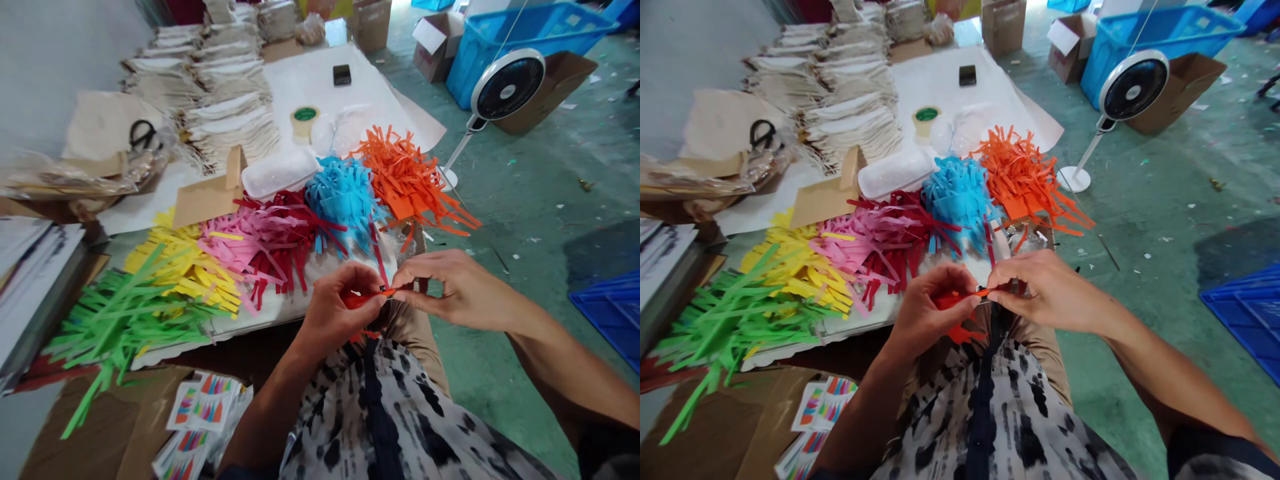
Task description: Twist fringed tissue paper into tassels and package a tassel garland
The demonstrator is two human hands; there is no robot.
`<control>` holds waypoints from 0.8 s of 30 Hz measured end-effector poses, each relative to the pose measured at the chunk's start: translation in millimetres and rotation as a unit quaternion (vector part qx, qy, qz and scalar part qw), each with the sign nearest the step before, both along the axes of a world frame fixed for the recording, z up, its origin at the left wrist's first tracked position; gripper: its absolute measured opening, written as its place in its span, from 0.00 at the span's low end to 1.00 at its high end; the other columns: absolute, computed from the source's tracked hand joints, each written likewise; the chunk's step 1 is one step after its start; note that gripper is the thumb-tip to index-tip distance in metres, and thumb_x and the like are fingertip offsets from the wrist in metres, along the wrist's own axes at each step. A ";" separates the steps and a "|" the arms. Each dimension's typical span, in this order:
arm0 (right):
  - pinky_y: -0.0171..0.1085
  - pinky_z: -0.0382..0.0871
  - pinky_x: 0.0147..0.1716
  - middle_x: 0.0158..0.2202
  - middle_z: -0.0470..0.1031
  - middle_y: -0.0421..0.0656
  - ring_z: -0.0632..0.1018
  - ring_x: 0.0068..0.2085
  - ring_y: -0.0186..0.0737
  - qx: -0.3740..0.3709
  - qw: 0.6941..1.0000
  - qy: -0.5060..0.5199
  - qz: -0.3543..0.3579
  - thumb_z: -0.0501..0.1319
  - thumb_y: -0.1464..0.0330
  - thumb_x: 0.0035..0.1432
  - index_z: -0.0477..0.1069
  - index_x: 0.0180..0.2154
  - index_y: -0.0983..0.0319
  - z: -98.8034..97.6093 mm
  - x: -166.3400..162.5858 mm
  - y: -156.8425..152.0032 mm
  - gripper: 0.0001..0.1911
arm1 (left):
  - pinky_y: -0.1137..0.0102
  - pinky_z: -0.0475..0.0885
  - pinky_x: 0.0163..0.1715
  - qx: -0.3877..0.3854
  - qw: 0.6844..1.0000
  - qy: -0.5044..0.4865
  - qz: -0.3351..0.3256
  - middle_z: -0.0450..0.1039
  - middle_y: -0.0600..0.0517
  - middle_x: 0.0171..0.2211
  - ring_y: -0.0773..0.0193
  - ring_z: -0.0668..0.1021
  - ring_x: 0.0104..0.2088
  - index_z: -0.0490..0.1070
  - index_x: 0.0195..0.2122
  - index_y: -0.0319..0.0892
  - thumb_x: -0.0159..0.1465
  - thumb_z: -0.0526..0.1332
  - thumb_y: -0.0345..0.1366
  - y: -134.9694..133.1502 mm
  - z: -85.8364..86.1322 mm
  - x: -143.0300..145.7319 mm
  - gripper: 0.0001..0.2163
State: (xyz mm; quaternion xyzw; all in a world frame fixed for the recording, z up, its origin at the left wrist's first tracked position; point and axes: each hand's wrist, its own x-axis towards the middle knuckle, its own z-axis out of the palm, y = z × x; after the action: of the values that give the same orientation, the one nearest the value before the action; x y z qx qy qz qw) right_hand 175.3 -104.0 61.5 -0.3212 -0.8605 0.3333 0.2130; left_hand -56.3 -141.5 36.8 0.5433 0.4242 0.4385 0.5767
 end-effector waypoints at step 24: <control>0.33 0.74 0.38 0.38 0.85 0.37 0.83 0.37 0.33 -0.019 0.980 0.123 -0.155 0.69 0.69 0.68 0.82 0.42 0.56 -13.9 -2.0 -27.9 0.03 | 0.75 0.74 0.33 0.087 0.994 0.038 0.058 0.80 0.52 0.32 0.68 0.80 0.33 0.80 0.33 0.41 0.63 0.71 0.30 -4.7 -1.8 14.8 0.02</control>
State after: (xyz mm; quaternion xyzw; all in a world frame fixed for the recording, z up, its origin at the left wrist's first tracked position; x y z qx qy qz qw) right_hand 173.3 -131.9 47.6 -0.4110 -0.7610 0.3496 0.3602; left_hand -41.5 -146.2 35.0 0.5818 0.4372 0.4855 0.4844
